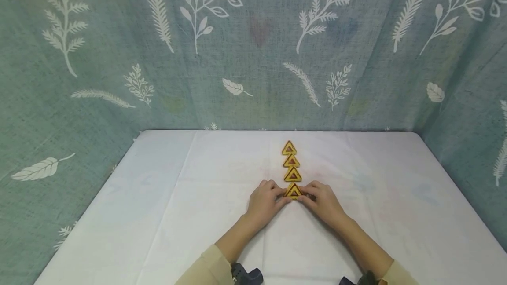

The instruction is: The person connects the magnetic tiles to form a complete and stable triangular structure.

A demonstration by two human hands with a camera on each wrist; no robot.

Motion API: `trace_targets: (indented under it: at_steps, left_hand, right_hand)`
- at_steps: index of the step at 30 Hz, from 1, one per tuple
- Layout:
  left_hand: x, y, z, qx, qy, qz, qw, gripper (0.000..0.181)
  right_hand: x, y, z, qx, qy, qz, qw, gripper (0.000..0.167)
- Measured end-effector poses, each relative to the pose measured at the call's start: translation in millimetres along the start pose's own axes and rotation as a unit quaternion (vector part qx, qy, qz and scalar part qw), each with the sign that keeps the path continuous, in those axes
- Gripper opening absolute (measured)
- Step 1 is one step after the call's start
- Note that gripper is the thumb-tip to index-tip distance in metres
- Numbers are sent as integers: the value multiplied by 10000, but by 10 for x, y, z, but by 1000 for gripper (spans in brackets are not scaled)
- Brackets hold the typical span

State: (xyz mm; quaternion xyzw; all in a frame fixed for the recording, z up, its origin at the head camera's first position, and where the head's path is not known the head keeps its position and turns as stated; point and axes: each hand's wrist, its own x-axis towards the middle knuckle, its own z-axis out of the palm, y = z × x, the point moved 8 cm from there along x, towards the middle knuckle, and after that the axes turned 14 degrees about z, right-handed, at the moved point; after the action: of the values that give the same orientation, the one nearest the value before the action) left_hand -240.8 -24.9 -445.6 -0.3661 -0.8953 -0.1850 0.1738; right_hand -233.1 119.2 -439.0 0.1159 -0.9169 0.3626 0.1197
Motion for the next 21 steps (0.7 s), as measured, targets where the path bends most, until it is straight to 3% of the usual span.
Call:
trace_targets:
  at_steps: [8,15,21]
  left_hand:
    - [10,7,-4,210,265,31,9994,32]
    - [-36,-51,28,56,234,-168,9996,39]
    - [-116,-138,-39,214,370,-273,9987,46]
  right_hand:
    - [53,45,13,6,-151,224,9996,29]
    - [58,141,15,177,-382,577,9974,34]
    - [26,184,-90,95,-426,795,9959,38]
